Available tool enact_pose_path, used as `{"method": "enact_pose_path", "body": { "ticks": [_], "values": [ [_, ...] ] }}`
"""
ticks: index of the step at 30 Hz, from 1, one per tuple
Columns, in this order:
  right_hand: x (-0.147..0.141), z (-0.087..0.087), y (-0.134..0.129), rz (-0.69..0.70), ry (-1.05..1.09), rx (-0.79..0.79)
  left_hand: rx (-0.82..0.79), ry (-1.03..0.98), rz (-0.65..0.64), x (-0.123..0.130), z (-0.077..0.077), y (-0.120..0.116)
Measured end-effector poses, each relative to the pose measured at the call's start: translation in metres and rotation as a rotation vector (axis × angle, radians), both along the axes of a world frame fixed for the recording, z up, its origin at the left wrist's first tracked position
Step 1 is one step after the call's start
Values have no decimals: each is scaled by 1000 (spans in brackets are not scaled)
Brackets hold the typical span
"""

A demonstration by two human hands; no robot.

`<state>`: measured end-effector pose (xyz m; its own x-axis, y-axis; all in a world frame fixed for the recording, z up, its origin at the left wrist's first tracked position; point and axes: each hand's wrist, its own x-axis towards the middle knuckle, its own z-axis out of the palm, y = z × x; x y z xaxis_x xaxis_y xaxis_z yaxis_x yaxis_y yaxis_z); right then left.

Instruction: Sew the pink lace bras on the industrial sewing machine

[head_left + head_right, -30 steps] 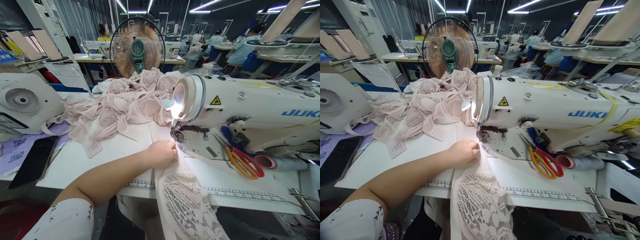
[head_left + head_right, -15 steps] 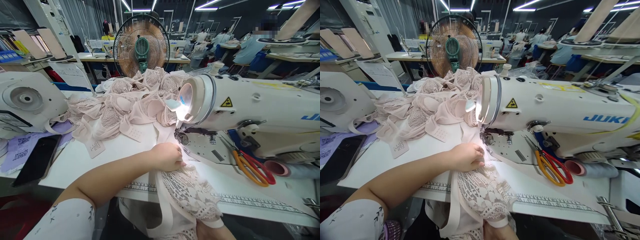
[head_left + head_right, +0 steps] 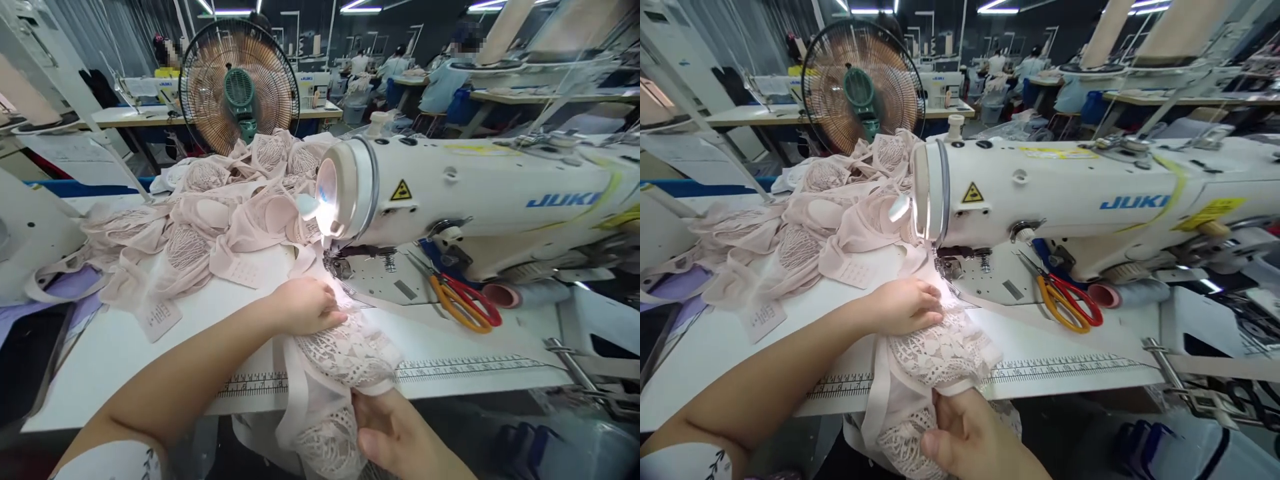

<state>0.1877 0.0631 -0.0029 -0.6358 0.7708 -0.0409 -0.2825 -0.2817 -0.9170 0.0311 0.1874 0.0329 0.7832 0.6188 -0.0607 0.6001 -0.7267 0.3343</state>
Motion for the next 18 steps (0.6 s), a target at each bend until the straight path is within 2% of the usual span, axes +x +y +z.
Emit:
{"method": "enact_pose_path", "body": {
  "ticks": [4, 11, 18],
  "values": [
    [-6, 2, 9, -9, 34, 27, -1, 37, 39, -2, 0, 6],
    [-21, -7, 21, 3, 13, 75, 29, 93, 82, -3, 3, 6],
    [-27, -6, 26, 11, -27, 66, 97, 173, 95, 0, -1, 7]
  ]
}}
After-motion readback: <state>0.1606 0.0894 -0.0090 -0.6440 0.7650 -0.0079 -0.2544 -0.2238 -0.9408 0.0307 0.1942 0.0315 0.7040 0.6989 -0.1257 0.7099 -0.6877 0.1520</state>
